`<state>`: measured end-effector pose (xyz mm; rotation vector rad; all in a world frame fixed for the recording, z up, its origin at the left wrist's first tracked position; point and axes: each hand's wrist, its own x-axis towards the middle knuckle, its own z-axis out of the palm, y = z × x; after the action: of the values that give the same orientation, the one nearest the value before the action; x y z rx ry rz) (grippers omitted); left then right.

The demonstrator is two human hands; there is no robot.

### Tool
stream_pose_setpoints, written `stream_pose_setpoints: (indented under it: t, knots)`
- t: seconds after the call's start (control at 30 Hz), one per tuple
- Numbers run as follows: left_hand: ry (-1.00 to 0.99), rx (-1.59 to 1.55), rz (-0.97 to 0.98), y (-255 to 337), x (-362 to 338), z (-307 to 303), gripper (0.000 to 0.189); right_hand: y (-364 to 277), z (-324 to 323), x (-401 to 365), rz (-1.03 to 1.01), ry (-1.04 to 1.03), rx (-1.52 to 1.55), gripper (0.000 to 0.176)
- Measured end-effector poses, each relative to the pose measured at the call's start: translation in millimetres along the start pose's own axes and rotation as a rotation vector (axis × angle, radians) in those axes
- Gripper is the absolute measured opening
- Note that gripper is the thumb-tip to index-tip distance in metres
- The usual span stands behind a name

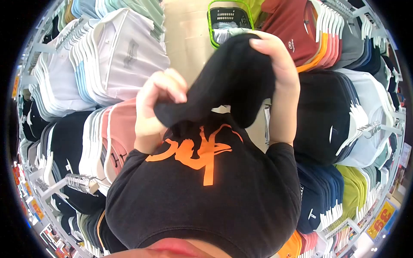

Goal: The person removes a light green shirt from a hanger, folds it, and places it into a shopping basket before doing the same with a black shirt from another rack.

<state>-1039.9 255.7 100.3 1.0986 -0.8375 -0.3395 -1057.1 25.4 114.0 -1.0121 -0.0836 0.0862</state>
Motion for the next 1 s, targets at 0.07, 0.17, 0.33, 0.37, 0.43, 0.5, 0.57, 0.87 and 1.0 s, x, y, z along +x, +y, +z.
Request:
stream_pose_setpoints:
  t: [0.07, 0.17, 0.33, 0.37, 0.43, 0.5, 0.57, 0.87, 1.0]
  knots:
    - [0.171, 0.428, 0.139, -3, 21, -5, 0.016, 20, -24, 25, -0.079, 0.070, -0.474, 0.019]
    - [0.305, 0.834, 0.357, -9, 52, -14, 0.021, 46, 16, 30, -0.563, 0.331, -0.910, 0.046]
    - [0.367, 1.133, 0.337, -23, 86, -23, 0.019, 100, 43, 41, -0.814, 0.200, -0.891, 0.079]
    - [0.349, 1.110, 0.286, -24, 91, -28, 0.020, 102, 44, 50, -0.775, 0.263, -0.910, 0.078]
    - [0.281, 1.144, 0.168, -21, 98, -37, 0.017, 100, 40, 68, -0.739, 0.368, -1.057, 0.067]
    - [0.172, 1.260, 0.138, -17, 103, -44, 0.016, 107, 38, 75, -0.570, 0.409, -0.948, 0.055]
    - [0.063, 1.336, 0.084, -13, 110, -56, 0.014, 103, 34, 84, -0.517, 0.450, -0.960, 0.027]
    - [-0.408, 0.353, -0.395, 10, 139, -109, 0.016, 41, 38, 82, -0.197, 0.029, -0.239, 0.028]
    - [-0.283, 0.208, -0.408, 9, 133, -110, 0.022, 35, 44, 79, -0.187, 0.016, -0.171, 0.029]
